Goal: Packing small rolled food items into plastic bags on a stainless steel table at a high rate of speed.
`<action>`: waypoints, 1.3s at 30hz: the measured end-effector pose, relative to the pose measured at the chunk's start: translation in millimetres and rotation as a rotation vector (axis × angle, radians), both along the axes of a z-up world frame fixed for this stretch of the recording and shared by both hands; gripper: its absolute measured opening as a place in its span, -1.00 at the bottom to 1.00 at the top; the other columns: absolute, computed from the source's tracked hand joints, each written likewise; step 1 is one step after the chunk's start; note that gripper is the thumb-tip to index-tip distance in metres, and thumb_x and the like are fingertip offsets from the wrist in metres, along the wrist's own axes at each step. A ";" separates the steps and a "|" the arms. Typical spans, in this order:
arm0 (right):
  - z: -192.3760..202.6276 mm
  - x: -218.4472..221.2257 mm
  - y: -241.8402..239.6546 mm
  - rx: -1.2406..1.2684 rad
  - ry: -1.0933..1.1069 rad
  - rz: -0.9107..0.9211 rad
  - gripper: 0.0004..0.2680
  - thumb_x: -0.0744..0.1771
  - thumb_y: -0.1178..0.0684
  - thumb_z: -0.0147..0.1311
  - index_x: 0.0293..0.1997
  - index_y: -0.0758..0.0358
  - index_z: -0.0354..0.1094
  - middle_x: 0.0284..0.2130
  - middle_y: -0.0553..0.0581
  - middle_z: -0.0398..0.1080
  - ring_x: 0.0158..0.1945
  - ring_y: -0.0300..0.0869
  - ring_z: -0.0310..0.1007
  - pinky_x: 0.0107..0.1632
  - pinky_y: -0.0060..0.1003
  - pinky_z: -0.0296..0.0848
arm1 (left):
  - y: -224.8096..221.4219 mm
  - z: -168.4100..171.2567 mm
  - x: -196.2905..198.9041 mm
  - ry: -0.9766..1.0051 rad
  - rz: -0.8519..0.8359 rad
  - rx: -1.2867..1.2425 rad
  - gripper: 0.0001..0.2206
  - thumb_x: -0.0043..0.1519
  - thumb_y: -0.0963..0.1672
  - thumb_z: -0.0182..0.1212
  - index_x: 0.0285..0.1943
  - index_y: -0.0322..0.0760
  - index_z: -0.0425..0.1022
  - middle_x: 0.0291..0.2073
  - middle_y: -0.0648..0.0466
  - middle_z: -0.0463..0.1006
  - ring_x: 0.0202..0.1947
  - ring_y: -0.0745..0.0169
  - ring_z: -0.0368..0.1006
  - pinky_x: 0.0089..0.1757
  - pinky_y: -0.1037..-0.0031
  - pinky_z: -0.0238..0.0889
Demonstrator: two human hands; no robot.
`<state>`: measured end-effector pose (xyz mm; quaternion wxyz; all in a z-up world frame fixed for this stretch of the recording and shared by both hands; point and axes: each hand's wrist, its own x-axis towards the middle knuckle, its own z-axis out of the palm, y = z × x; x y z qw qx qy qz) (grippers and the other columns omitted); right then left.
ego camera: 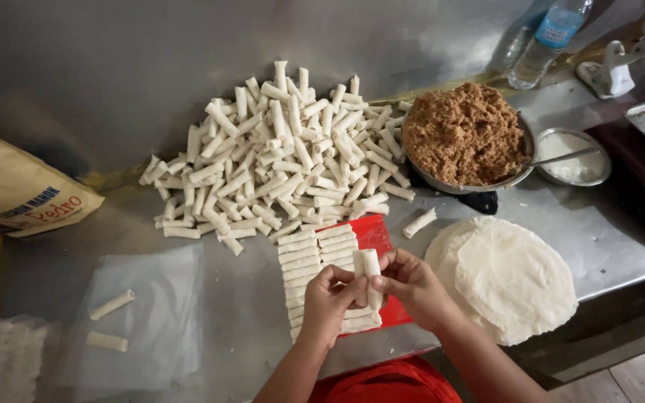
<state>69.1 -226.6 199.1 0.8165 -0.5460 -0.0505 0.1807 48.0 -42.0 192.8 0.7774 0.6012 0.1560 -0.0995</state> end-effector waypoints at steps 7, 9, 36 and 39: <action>-14.8 4.1 2.0 0.062 -0.005 0.031 -0.91 0.30 0.25 0.24 -0.17 0.30 0.45 -0.41 0.12 0.52 -0.37 -0.21 0.50 -0.27 -0.32 0.52 | 18.1 -16.3 0.6 0.023 -0.024 -0.312 -0.76 0.05 -0.15 0.49 -0.16 -0.30 0.57 -0.31 -0.04 0.65 -0.27 0.05 0.62 -0.24 0.21 0.59; -12.6 2.8 4.5 0.063 0.009 0.051 -0.91 0.30 0.24 0.24 -0.15 0.29 0.48 -0.38 0.11 0.55 -0.32 -0.21 0.52 -0.20 -0.33 0.52 | 19.9 -9.2 -2.2 0.002 -0.030 -0.368 -0.62 0.02 -0.16 0.49 0.02 -0.33 0.59 -0.17 -0.07 0.66 -0.18 0.04 0.61 -0.18 0.19 0.58; 58.7 22.4 9.4 -0.771 -1.082 0.286 -0.75 0.28 0.17 0.24 0.04 0.35 0.42 -0.11 0.18 0.47 -0.06 -0.09 0.54 -0.01 -0.35 0.66 | 54.2 27.4 1.7 -0.878 -0.431 1.087 -0.58 0.20 0.06 0.34 0.20 -0.05 0.49 -0.09 0.01 0.65 -0.23 0.06 0.59 -0.17 0.24 0.42; -13.5 66.5 3.8 -0.710 -1.205 0.201 -0.73 0.28 0.09 0.27 -0.01 0.47 0.43 -0.22 0.42 0.44 -0.17 0.31 0.47 -0.14 0.07 0.50 | 57.5 23.2 6.3 -0.737 -0.367 0.965 -0.15 0.13 0.08 0.40 0.57 -0.21 0.06 0.22 -0.31 0.44 0.08 -0.33 0.49 0.04 -0.06 0.37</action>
